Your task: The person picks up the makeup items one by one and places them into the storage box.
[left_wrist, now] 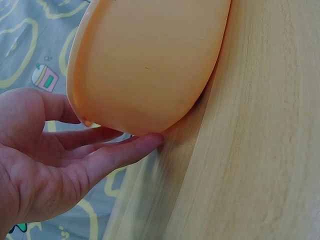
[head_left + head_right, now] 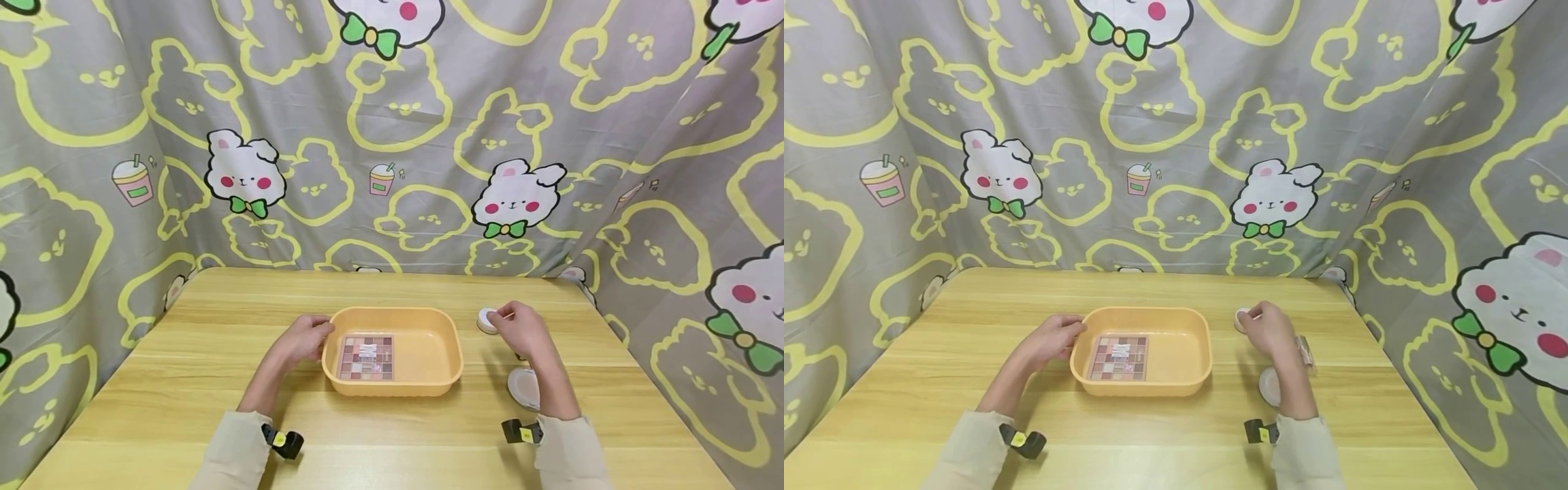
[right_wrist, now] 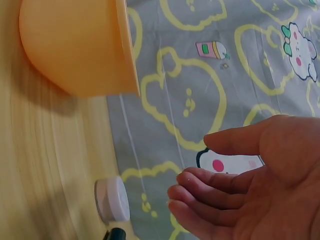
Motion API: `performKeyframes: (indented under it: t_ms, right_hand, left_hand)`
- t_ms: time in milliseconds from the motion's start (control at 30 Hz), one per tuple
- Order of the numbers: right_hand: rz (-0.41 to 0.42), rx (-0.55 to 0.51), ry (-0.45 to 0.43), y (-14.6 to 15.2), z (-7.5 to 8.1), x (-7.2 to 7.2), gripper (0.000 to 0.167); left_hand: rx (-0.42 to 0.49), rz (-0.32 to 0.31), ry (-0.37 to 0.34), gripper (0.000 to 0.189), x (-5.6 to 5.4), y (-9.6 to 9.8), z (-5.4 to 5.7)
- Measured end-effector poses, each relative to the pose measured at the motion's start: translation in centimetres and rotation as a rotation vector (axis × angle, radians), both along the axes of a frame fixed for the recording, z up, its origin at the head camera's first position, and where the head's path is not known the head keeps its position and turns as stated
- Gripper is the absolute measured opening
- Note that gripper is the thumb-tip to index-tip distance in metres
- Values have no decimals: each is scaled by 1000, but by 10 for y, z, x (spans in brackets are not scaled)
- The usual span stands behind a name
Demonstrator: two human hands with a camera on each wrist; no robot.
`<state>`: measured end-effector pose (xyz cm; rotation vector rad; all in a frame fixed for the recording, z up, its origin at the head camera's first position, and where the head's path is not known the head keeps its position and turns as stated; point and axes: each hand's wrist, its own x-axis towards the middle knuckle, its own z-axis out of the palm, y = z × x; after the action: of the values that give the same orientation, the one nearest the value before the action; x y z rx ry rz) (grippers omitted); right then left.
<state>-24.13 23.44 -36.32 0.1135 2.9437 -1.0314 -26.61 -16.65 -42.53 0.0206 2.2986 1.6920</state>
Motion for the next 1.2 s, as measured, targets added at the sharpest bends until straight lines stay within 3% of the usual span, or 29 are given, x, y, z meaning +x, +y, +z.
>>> performKeyframes:
  t_ms: [367, 700, 1200]
  right_hand:
    - [30, 101, -67, 17, 0, 4, 46]
    - [63, 145, -73, 28, -8, 3, 42]
    - [71, 145, -233, 35, -16, 7, 30]
  left_hand:
    - [-33, 0, -3, 48, 0, 0, 2]
    - [-39, 0, -8, 51, -1, -1, 0]
    - [-24, -3, -6, 48, -2, -1, 0]
